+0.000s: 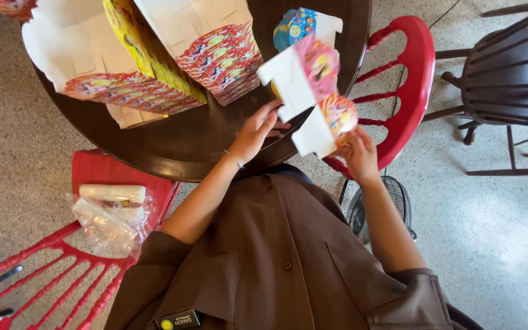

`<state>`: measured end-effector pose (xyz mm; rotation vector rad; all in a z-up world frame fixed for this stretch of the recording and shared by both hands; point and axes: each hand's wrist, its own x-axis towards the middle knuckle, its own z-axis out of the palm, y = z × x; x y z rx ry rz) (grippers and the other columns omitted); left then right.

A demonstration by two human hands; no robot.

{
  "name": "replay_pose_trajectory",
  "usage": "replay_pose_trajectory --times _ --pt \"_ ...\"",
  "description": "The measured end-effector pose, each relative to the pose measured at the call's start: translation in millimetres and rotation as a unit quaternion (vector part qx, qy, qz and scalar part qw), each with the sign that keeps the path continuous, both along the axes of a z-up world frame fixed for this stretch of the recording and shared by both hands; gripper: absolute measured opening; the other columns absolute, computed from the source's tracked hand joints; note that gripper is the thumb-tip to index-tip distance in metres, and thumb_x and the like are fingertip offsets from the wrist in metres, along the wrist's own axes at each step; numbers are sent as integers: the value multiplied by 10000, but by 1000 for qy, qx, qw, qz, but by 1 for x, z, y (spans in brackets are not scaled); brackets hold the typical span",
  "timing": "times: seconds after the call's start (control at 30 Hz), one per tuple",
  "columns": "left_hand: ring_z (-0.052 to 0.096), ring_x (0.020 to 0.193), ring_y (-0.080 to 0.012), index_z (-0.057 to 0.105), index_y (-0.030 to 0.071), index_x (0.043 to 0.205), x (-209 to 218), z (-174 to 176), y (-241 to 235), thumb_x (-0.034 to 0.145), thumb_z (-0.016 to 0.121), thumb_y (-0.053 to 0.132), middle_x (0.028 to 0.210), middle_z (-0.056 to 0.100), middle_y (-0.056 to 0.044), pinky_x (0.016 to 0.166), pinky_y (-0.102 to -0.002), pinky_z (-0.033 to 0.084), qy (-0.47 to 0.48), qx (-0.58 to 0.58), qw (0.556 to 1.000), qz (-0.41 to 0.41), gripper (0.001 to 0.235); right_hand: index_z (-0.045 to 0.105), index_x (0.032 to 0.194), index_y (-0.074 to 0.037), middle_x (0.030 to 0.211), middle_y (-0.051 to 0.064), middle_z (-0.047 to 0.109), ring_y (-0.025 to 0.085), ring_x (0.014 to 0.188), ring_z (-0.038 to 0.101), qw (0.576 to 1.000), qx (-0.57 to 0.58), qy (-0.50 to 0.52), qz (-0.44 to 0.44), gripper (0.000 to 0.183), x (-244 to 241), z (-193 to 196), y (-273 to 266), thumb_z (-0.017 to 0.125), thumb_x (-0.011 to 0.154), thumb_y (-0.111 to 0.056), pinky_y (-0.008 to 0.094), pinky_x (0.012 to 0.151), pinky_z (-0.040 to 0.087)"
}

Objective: The person repeatedly picks up flat-packed paper boxes from a table, folds them into upright containers, and stacks them. The process is repeated for multiple boxes throughout the clip.

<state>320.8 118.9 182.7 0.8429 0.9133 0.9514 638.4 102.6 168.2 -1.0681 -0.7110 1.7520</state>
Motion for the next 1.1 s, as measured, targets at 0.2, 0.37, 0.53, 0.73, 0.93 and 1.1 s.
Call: replay_pose_trajectory --times 0.2,0.37,0.53,0.73,0.93,1.1 --pt "776 868 -219 577 -35 1280 4 -1 -23 1095 453 319 1034 729 -110 693 -316 638 -20 -34 998 47 419 485 1358 114 1128 232 645 329 972 680 987 -70 -130 58 407 -33 -30 -22 478 1039 -140 520 848 617" --pt "796 839 -226 626 -64 1155 8 -20 -55 1088 503 275 994 738 -121 642 -292 640 28 -76 995 59 366 165 1610 41 1593 307 365 408 1478 401 868 297 -373 141 835 -79 13 -22 645 991 -249 424 1206 341" --pt "782 763 -179 733 -60 976 -2 -16 -65 1022 603 247 822 772 -96 568 -292 587 169 -24 984 46 336 70 1629 10 1638 280 308 357 1503 374 882 187 -332 276 955 -140 31 6 664 967 -339 399 1187 333" --pt "766 713 -271 724 23 865 -28 3 -56 958 678 247 718 737 -159 622 -402 576 415 59 907 47 247 293 1624 -24 1481 280 528 427 1280 568 774 350 -451 273 734 -162 26 18 639 1011 -232 455 1036 489" --pt "678 679 -420 681 95 926 -35 9 -59 868 658 222 731 713 -159 627 -539 532 540 93 833 70 141 435 1528 -102 953 147 772 351 754 734 746 316 -525 260 712 -164 32 29 702 886 -255 460 693 588" --pt "687 710 -402 654 94 967 -23 1 -59 859 693 270 757 718 -146 656 -516 552 529 68 844 61 209 292 1584 -122 787 182 753 399 766 710 708 190 -581 354 878 -180 25 22 729 846 -313 498 727 566"
